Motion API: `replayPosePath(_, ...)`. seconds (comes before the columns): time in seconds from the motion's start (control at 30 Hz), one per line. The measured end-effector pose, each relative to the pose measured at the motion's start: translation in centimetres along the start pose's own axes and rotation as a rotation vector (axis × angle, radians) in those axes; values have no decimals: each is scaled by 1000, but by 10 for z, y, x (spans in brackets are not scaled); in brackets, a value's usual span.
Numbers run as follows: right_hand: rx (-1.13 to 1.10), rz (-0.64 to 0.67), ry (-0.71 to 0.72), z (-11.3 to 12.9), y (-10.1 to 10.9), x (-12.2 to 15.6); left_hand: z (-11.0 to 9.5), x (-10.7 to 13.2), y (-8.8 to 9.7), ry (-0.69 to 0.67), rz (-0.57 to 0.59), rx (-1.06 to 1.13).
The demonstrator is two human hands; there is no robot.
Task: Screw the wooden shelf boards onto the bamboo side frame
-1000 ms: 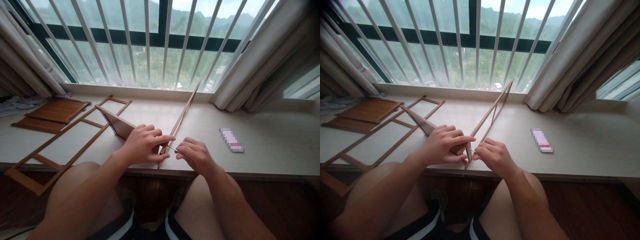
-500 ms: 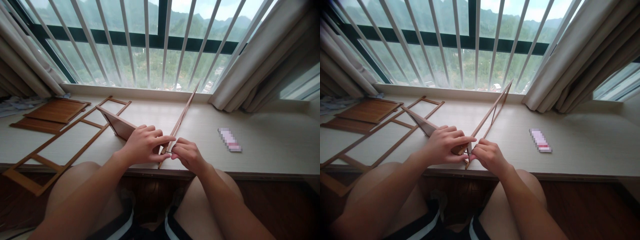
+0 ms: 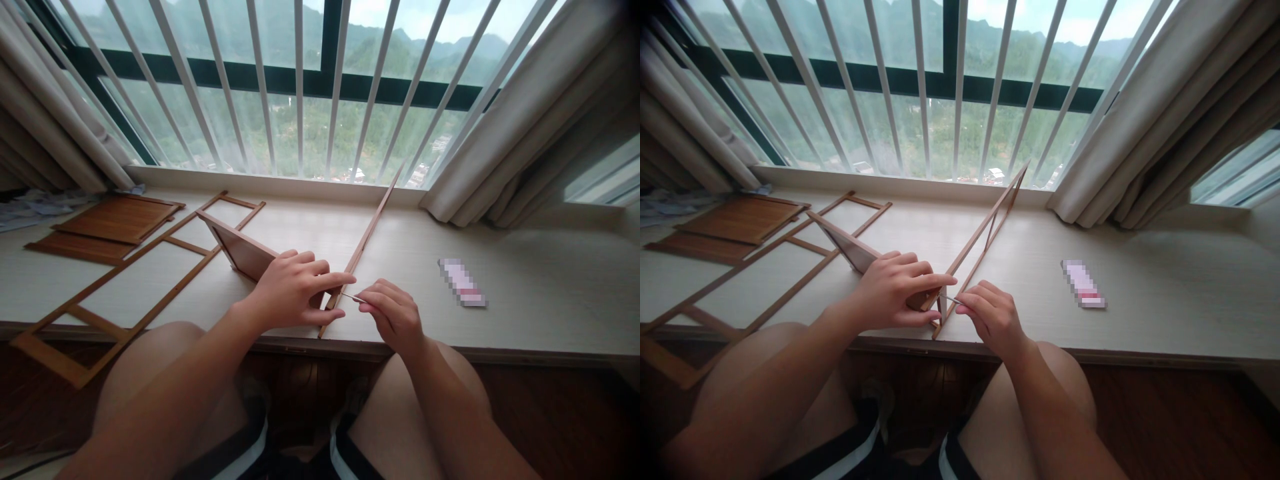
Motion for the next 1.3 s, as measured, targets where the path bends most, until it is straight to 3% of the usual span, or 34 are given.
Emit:
replayPosePath(0.33,-20,-6,-68,1,-3,2,0,0,0,1,-12,-4)
replayPosePath(0.73,-260,-10,-596,9,-25,20,-1,-1,2,-4,-23,-6)
replayPosePath(0.87,-289,-21,-695,15,-29,21,-1,-1,1,-5,-23,-12)
replayPosePath(0.93,-230,-20,-650,19,-27,18,-1,-1,1,-2,-19,-16)
replayPosePath(1.13,60,-50,-310,21,-14,7,-1,-1,0,-2,-17,-18)
replayPosePath(1.3,160,-59,-70,15,-8,2,-1,-1,0,3,-19,-20)
Point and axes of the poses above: each hand's wrist, its own x-axis away from the middle knuckle, its own y-axis out of the back of the hand, z = x × y, the point moved 3 cm from there along -x, towards the middle knuckle, and after that the axes turned 14 degrees about -y, right-handed, at the moved point
